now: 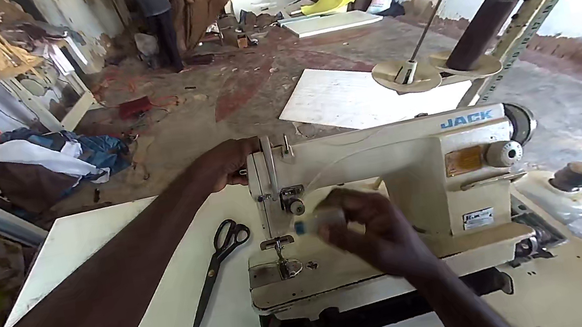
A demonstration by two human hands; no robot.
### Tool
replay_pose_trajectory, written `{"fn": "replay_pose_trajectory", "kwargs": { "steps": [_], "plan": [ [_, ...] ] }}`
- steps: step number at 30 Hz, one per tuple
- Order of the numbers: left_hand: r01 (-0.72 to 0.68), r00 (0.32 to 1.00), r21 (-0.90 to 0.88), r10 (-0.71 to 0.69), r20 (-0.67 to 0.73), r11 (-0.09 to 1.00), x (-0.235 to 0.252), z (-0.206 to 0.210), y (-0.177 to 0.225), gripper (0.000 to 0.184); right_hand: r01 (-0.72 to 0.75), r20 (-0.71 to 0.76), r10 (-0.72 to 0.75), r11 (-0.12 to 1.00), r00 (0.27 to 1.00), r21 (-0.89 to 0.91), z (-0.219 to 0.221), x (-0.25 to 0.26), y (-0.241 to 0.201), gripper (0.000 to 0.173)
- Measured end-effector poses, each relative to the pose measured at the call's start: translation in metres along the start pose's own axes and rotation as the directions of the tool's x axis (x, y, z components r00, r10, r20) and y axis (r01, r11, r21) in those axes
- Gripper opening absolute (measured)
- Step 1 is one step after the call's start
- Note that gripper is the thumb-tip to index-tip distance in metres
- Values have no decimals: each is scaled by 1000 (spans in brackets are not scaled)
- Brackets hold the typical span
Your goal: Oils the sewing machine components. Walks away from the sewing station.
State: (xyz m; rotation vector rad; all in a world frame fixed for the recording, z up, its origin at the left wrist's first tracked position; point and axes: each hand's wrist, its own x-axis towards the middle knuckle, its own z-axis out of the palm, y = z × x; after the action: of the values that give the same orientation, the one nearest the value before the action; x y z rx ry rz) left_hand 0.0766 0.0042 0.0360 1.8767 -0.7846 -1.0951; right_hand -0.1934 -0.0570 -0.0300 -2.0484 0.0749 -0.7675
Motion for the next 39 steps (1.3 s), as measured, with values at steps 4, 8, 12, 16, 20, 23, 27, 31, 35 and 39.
{"fn": "replay_pose_trajectory", "kwargs": {
  "steps": [4,8,12,16,20,23,27,31,35,39],
  "plan": [
    [15,1000,-11,-15,-7,1000,1,0,-1,40,-128,129,151,976,980,-174,23,-29,15,21],
    [26,1000,-9,-26,-8,1000,4,-1,-1,42,-196,114,242,929,964,-315,35,-29,23,21],
    [42,999,-6,-42,-14,999,3,-2,-1,44,-192,110,246,913,963,-361,37,-28,23,20],
    [17,1000,-13,-17,-3,1000,3,-2,-2,43,-193,103,248,907,963,-375,38,-29,23,21],
    [14,1000,-8,-14,-2,1000,0,-2,0,42,-184,122,248,905,961,-384,39,-29,24,20],
    [33,999,-18,-33,-5,999,4,-3,-1,44,-179,116,242,901,963,-396,40,-30,25,20],
    [39,999,-19,-39,-10,999,6,-3,-2,44,-193,81,239,909,968,-368,37,-30,24,19],
    [35,999,-25,-36,-12,999,4,-2,0,44,-220,37,251,901,967,-374,37,-30,24,18],
    [44,999,-9,-44,-14,999,4,-3,-1,44,-213,40,249,892,968,-398,39,-31,25,18],
    [44,999,2,-44,-15,999,5,-4,-1,45,-205,48,249,880,967,-430,40,-31,24,19]
  ]
}}
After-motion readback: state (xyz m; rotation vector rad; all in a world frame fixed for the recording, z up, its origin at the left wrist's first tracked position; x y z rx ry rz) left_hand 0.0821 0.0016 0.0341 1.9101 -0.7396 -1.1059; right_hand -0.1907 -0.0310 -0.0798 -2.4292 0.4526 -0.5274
